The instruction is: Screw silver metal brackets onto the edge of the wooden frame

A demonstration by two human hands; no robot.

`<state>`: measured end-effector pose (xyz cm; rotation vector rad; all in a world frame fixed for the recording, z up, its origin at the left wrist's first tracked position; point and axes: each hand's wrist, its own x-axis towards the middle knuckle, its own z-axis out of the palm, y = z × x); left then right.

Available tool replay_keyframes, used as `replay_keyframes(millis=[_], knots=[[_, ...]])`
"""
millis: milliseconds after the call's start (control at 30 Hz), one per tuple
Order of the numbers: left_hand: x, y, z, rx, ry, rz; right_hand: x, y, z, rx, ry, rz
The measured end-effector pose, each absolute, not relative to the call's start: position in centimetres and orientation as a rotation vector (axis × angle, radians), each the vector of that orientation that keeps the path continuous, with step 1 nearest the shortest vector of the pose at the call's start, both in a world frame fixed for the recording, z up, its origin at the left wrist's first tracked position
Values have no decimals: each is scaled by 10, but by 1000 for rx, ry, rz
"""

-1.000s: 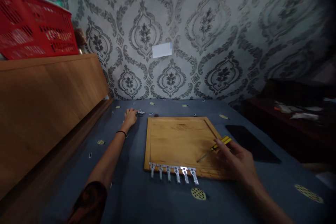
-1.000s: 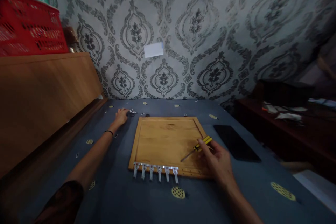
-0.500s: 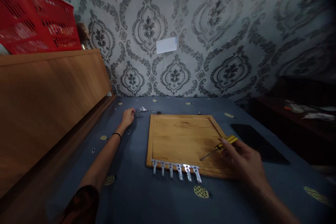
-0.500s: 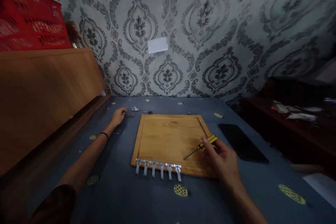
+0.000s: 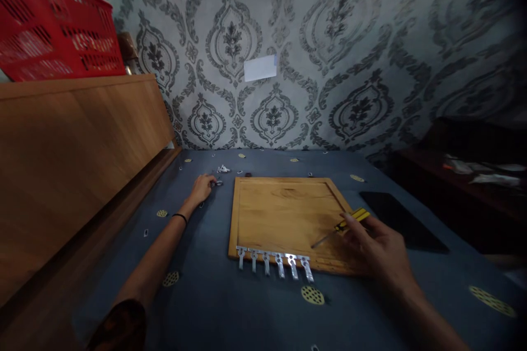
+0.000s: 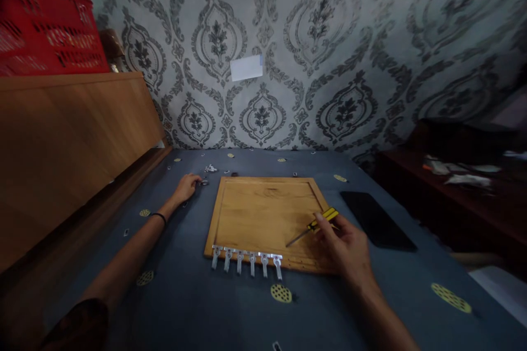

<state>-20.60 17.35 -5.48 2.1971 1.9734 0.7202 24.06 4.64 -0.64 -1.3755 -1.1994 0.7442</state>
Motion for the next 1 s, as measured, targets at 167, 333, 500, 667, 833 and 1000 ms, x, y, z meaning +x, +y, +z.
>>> replay_keyframes(millis=[167,333,500,667,833,1000], knots=[[-210,161,-53,2183,1922,700,241,47,-10,-1389,-1209,754],[-212,155,-47,2119,1943,696,239,46,-7,-1381,-1182,797],[-207,142,-48,2065,1987,700,239,45,-5,-1337,-1207,796],[-195,127,-55,2015,2013,681,238,45,-7,-1309,-1178,855],[-187,124,-54,1909,2030,698,238,47,-13,-1283,-1102,893],[-187,123,-45,1815,1988,770,241,50,-17,-1209,-1027,920]])
